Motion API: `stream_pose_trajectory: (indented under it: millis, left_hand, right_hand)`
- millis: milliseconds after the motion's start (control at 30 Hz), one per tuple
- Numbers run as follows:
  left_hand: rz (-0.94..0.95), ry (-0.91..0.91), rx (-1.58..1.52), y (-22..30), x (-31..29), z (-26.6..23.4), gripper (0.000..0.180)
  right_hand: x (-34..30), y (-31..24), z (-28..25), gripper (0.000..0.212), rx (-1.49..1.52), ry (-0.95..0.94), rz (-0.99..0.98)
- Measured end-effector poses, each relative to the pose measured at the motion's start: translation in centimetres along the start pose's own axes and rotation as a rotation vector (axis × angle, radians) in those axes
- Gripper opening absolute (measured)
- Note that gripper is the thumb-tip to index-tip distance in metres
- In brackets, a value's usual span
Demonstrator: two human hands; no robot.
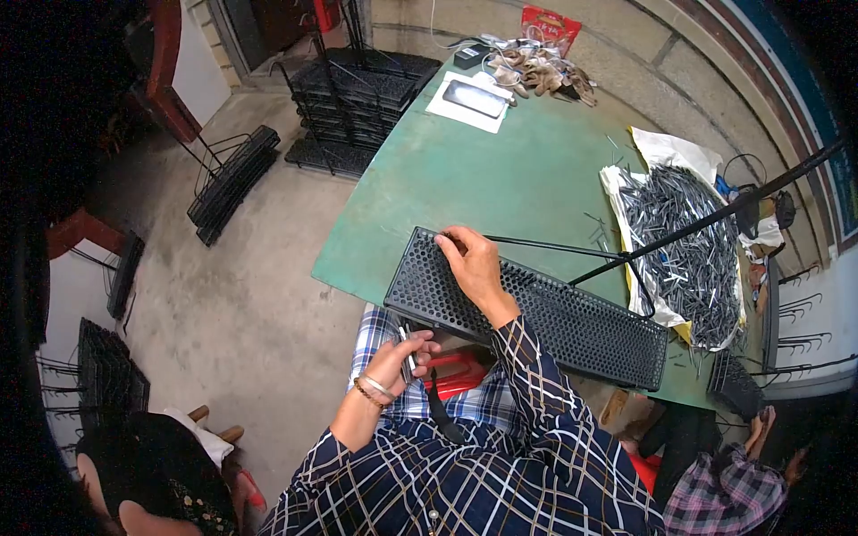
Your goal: Inserting small metal clips into the slots of a perforated mesh panel.
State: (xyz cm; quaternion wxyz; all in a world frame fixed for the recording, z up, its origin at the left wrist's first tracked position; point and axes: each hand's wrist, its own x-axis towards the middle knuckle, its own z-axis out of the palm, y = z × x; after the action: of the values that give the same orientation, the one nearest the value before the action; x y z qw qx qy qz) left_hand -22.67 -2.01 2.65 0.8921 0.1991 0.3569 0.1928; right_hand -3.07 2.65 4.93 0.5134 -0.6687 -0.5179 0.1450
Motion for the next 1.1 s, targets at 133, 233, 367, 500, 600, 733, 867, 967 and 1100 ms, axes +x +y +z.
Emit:
stream_pose_trajectory:
  millis: [133, 233, 367, 500, 600, 733, 867, 967, 1100]
  left_hand:
    - [-0.001, 0.006, 0.002, 0.0, -0.3, -0.4, 0.028]
    - [0.027, 0.017, 0.000, -0.1, -0.2, -0.2, 0.026]
    - [0.019, 0.017, -0.038, -0.5, -0.1, -0.6, 0.024]
    - [-0.009, 0.009, -0.052, -0.6, -0.2, -0.6, 0.022]
    - [-0.045, 0.000, -0.063, -0.5, -0.4, -0.3, 0.021]
    - [-0.130, -0.038, -0.049, 0.2, -0.9, 0.6, 0.020]
    - [-0.162, -0.005, 0.016, 0.2, -1.0, 0.8, 0.018]
    - [-0.109, -0.069, -0.002, -0.4, -0.5, 0.0, 0.018]
    - [-0.018, -0.126, -0.046, -0.3, -0.5, 0.0, 0.017]
  right_hand:
    - [-0.2, -0.5, 0.0, 0.016, -0.076, -0.038, -0.030]
    - [-0.5, 0.0, 0.3, 0.016, -0.095, 0.040, -0.119]
    - [-0.8, 0.5, 0.5, 0.014, -0.212, 0.048, -0.173]
    - [-1.0, 0.6, 0.3, 0.013, -0.314, 0.081, -0.223]
    - [-0.9, 0.6, 0.4, 0.015, -0.354, 0.050, -0.270]
    - [-0.9, 0.5, 0.4, 0.016, -0.386, 0.004, -0.266]
    - [-0.7, 0.3, 0.4, 0.016, -0.339, 0.010, -0.248]
    - [-0.5, 0.6, 0.1, 0.015, -0.305, 0.019, -0.262]
    - [-0.8, -1.4, -1.0, 0.014, -0.195, 0.041, -0.226]
